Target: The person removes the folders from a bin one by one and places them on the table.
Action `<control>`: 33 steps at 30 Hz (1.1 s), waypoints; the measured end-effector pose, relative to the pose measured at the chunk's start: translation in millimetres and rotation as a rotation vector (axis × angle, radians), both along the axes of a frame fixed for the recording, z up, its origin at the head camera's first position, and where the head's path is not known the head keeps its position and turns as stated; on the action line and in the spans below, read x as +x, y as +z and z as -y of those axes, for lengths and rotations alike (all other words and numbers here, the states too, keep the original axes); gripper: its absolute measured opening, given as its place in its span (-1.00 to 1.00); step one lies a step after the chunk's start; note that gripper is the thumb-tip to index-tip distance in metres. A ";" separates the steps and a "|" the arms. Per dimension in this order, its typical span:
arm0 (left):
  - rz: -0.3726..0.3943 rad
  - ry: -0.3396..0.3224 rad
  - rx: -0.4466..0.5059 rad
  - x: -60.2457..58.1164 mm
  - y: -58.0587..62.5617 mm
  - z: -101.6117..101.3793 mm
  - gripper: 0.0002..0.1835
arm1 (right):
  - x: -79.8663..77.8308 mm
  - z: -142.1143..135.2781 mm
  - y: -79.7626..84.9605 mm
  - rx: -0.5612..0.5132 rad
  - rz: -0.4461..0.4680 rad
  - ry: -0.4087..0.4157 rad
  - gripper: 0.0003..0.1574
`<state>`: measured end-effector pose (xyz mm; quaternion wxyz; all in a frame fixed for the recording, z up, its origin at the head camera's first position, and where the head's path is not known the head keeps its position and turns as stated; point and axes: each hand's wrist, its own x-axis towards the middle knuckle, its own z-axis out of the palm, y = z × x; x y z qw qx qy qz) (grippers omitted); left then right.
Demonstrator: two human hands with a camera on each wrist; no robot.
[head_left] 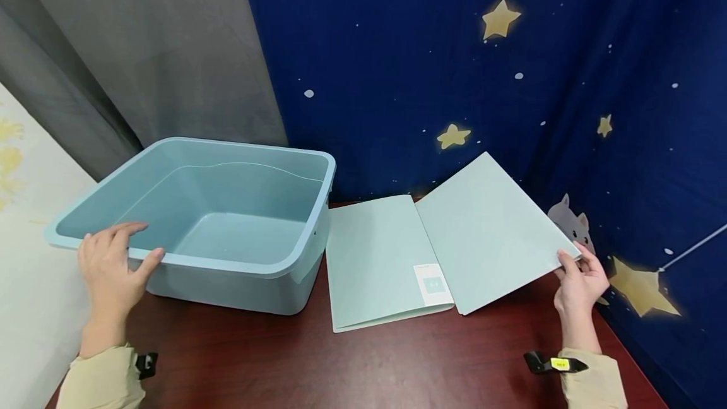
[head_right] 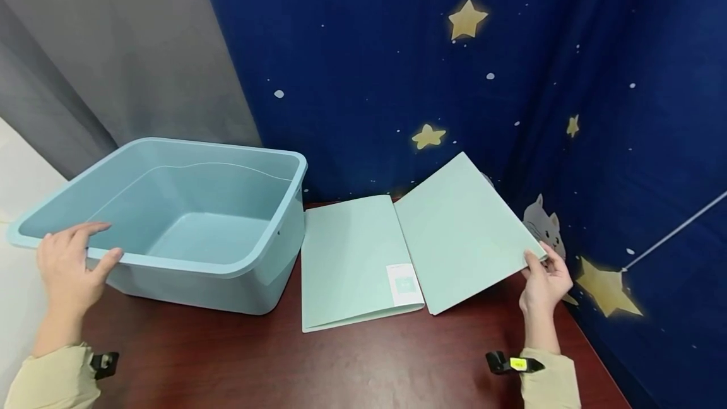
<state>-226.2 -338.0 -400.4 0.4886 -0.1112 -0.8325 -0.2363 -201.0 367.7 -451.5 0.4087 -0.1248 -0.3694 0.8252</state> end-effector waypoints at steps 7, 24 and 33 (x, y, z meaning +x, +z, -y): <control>-0.010 0.004 -0.001 -0.3 -0.5 1.5 -0.14 | -28.6 -56.6 -63.9 0.163 -0.007 0.048 -0.37; 0.010 0.005 -0.005 0.4 0.7 0.2 -0.12 | -29.1 -81.3 -95.6 0.312 0.245 0.061 -0.32; -0.009 -0.006 -0.011 0.6 0.7 0.2 -0.14 | -29.0 -85.8 -100.4 0.311 0.318 0.082 -0.33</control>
